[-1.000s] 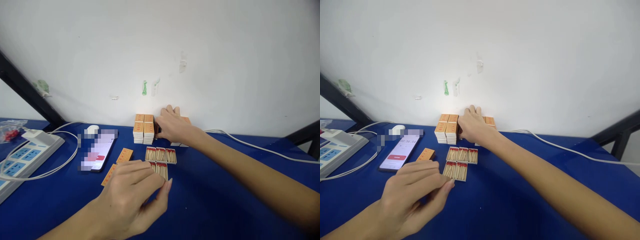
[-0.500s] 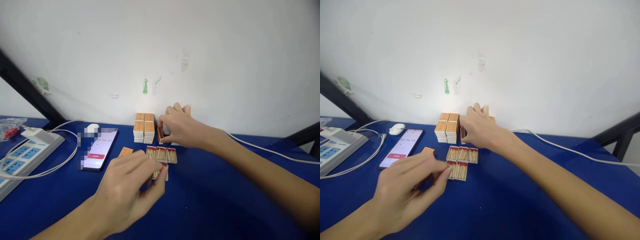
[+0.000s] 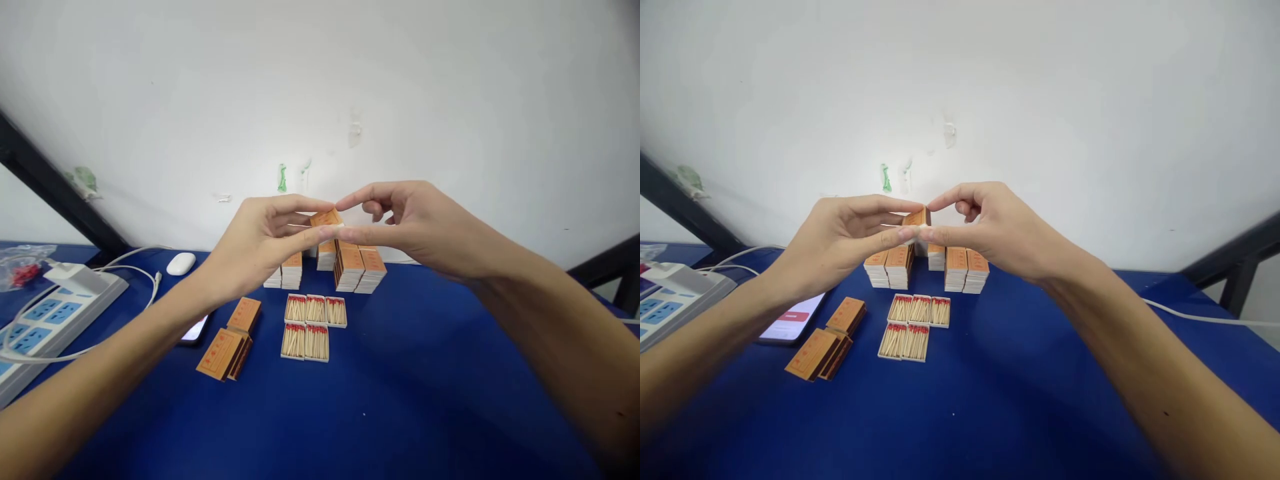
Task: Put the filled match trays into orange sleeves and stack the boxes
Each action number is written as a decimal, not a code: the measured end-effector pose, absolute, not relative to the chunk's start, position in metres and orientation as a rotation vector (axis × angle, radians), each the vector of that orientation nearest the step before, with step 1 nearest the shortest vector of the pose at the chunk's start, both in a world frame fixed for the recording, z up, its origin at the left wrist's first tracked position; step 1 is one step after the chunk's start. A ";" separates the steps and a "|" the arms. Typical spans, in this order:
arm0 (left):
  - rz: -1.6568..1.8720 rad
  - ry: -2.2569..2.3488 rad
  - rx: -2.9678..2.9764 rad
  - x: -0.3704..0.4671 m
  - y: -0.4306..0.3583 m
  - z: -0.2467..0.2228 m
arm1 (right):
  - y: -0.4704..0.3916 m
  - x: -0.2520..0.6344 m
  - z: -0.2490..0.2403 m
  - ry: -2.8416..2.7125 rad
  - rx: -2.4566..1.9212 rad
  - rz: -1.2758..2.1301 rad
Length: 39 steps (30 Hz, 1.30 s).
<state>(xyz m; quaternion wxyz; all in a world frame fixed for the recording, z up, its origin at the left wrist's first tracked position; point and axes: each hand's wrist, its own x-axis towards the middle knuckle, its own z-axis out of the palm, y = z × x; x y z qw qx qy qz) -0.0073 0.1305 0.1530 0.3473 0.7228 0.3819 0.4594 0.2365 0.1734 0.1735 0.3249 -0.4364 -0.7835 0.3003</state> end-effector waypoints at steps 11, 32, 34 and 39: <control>0.900 1.260 2.502 -0.004 0.172 0.135 | 0.169 0.264 0.137 -2.061 -1.177 0.663; 0.531 1.302 2.801 0.009 0.216 0.113 | 0.091 0.331 0.084 -1.923 -1.506 0.383; 0.530 1.298 2.806 0.011 0.216 0.114 | 0.087 0.331 0.082 -1.924 -1.509 0.370; 0.543 1.319 2.811 0.012 0.215 0.116 | 0.089 0.333 0.080 -1.938 -1.503 0.376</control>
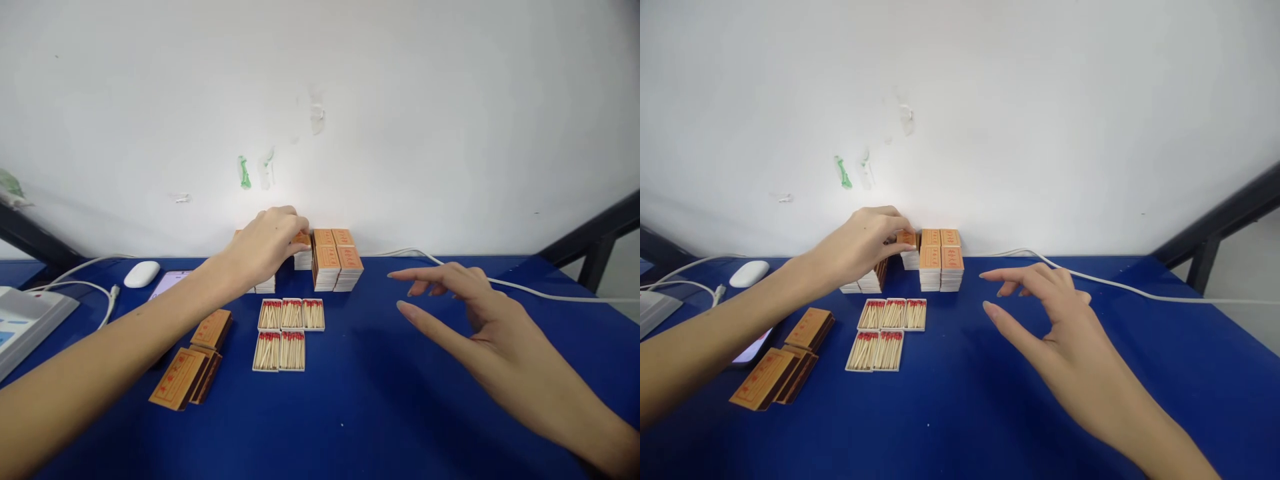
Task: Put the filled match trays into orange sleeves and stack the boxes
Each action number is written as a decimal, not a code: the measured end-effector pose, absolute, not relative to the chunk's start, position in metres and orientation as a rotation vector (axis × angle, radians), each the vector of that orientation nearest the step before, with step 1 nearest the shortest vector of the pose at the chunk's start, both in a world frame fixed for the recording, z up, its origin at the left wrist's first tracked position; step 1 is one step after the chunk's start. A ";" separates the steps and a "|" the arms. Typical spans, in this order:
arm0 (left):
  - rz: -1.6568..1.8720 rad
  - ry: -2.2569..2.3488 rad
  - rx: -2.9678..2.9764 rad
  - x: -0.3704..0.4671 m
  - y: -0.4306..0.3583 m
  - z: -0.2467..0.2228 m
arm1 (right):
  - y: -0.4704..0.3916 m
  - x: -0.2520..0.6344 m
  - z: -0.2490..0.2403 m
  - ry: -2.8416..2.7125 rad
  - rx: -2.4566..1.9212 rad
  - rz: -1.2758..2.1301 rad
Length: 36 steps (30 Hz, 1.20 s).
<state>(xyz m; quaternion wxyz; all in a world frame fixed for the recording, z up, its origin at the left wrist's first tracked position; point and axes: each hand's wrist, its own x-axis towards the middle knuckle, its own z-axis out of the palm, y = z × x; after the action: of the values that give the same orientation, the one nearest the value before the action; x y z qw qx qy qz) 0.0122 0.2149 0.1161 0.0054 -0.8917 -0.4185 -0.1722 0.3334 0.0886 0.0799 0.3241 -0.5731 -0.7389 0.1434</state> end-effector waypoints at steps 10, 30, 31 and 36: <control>-0.493 -1.300 -2.796 0.013 0.216 0.113 | 0.100 0.321 0.065 -1.855 -1.499 0.486; -0.551 -1.321 -2.715 0.018 0.204 0.114 | 0.162 0.269 0.054 -1.570 -1.157 1.040; -0.590 -1.319 -2.693 0.016 0.200 0.115 | 0.160 0.271 0.054 -1.552 -1.184 1.036; -0.821 -1.287 -2.521 -0.006 0.150 0.133 | 0.131 0.288 0.049 -1.465 -1.318 0.958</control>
<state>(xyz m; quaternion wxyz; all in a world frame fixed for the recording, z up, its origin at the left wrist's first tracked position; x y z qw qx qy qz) -0.0061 0.1498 0.1335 0.0971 -0.8514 -0.4346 -0.2772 0.2878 0.1306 0.0490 0.4575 -0.5347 -0.5947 0.3888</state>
